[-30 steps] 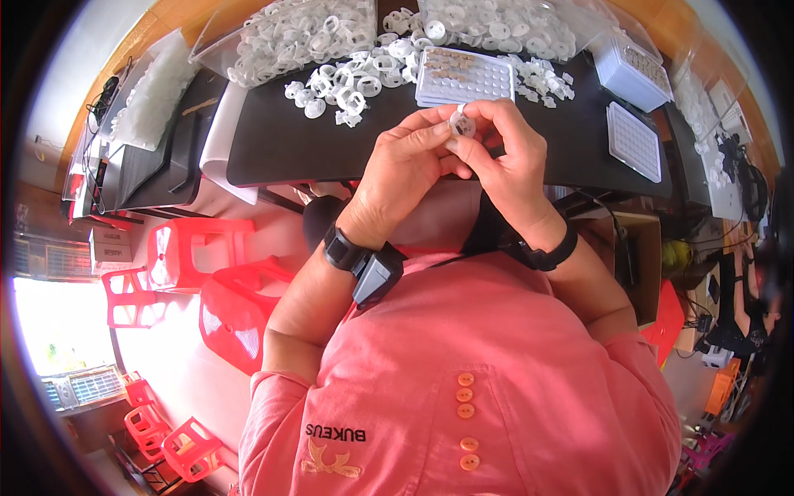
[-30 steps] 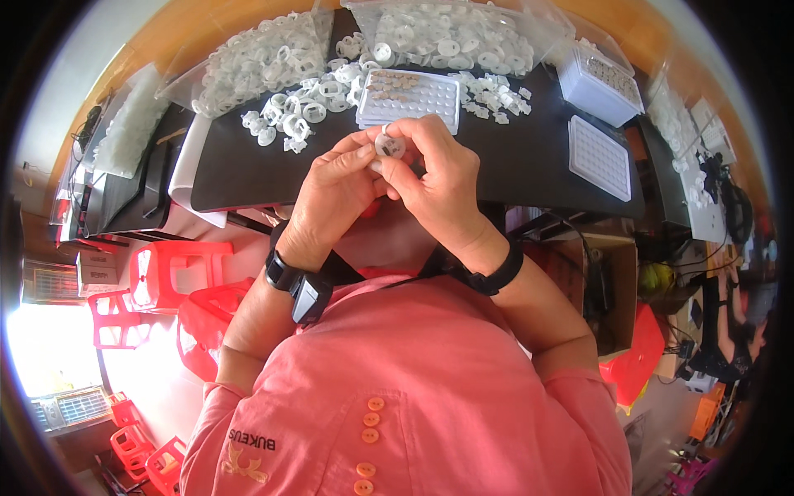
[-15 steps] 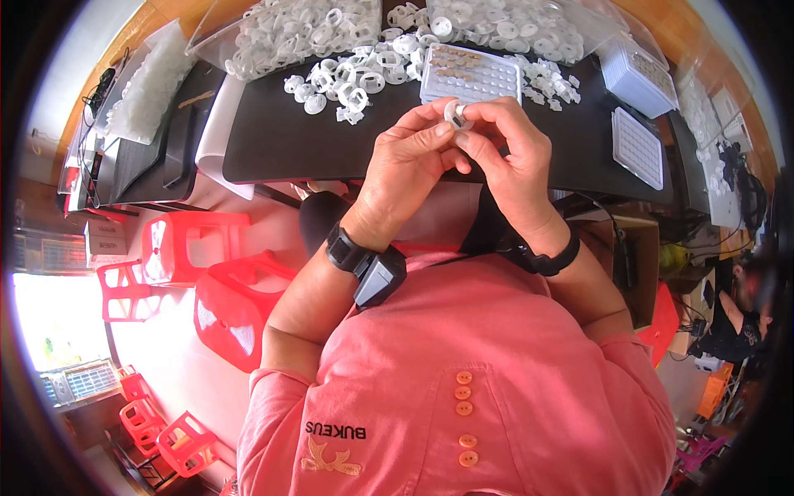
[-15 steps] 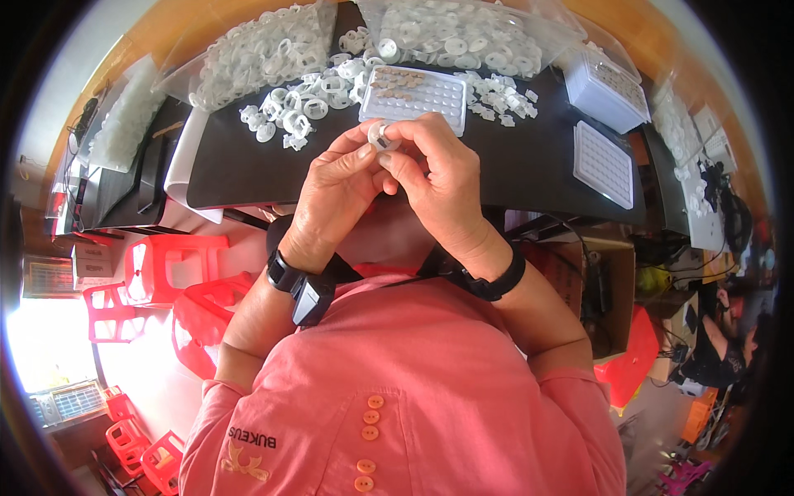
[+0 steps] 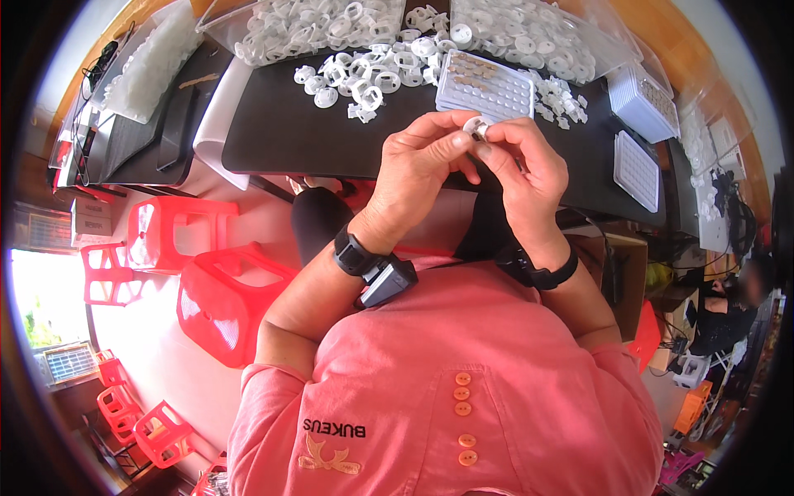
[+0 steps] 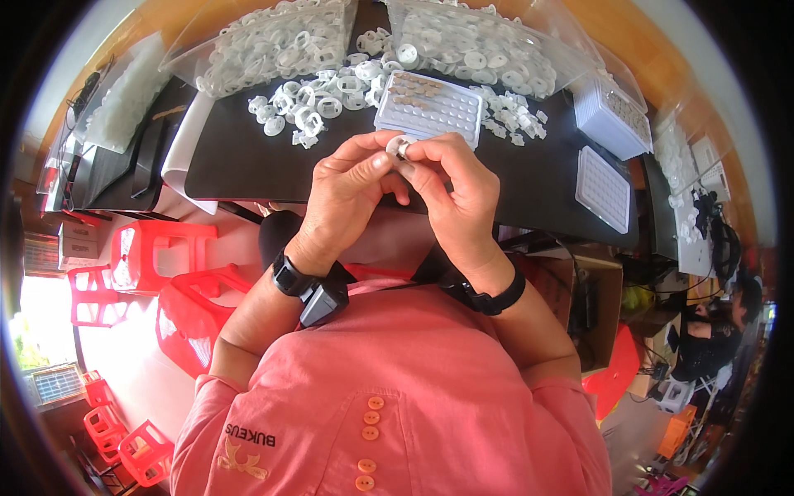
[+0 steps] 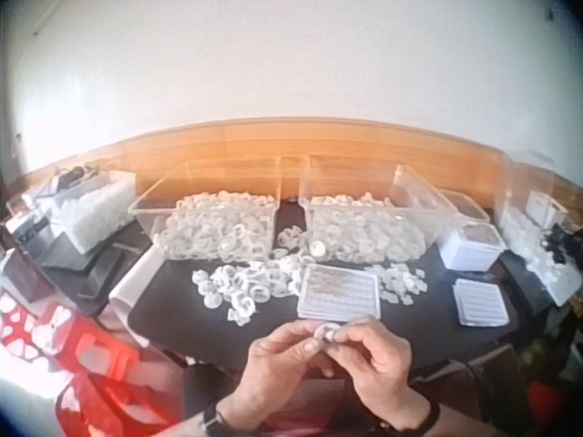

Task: Inserting metal components into white plastic clips by hand.

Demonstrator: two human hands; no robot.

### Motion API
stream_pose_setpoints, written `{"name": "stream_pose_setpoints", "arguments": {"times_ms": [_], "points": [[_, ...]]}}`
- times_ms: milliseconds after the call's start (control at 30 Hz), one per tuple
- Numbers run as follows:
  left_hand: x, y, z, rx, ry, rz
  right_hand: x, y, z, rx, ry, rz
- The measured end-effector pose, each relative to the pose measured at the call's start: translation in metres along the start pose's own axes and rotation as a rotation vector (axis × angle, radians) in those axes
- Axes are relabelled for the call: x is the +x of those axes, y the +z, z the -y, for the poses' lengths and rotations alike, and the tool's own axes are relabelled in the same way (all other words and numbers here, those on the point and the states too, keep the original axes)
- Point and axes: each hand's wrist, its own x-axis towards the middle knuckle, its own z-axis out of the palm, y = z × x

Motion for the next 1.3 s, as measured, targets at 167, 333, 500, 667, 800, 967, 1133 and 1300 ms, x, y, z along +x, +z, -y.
{"name": "stream_pose_setpoints", "arguments": {"times_ms": [167,333,500,667,800,967,1133,1300], "points": [[0.002,-0.010,-0.005,-0.057,-0.073,0.064,0.001,-0.001,0.010,0.133,0.149,0.048],[0.002,-0.010,-0.007,-0.159,-0.119,0.077,0.004,-0.001,0.021,0.222,0.291,0.040],[0.001,-0.012,-0.005,-0.161,-0.118,0.080,0.006,-0.003,0.021,0.307,0.393,0.003],[0.001,-0.009,-0.004,-0.064,-0.093,0.045,0.005,-0.006,0.023,0.342,0.404,-0.001],[-0.001,-0.007,-0.003,-0.064,-0.062,0.060,0.004,-0.006,0.022,0.349,0.396,-0.009],[0.000,-0.010,-0.002,-0.109,-0.057,0.095,0.003,-0.004,0.024,0.333,0.405,-0.001],[0.000,-0.013,-0.003,-0.127,-0.075,0.110,0.003,-0.002,0.025,0.340,0.406,0.000],[0.001,-0.014,-0.003,-0.140,-0.082,0.092,0.005,-0.002,0.029,0.328,0.413,0.022]]}}
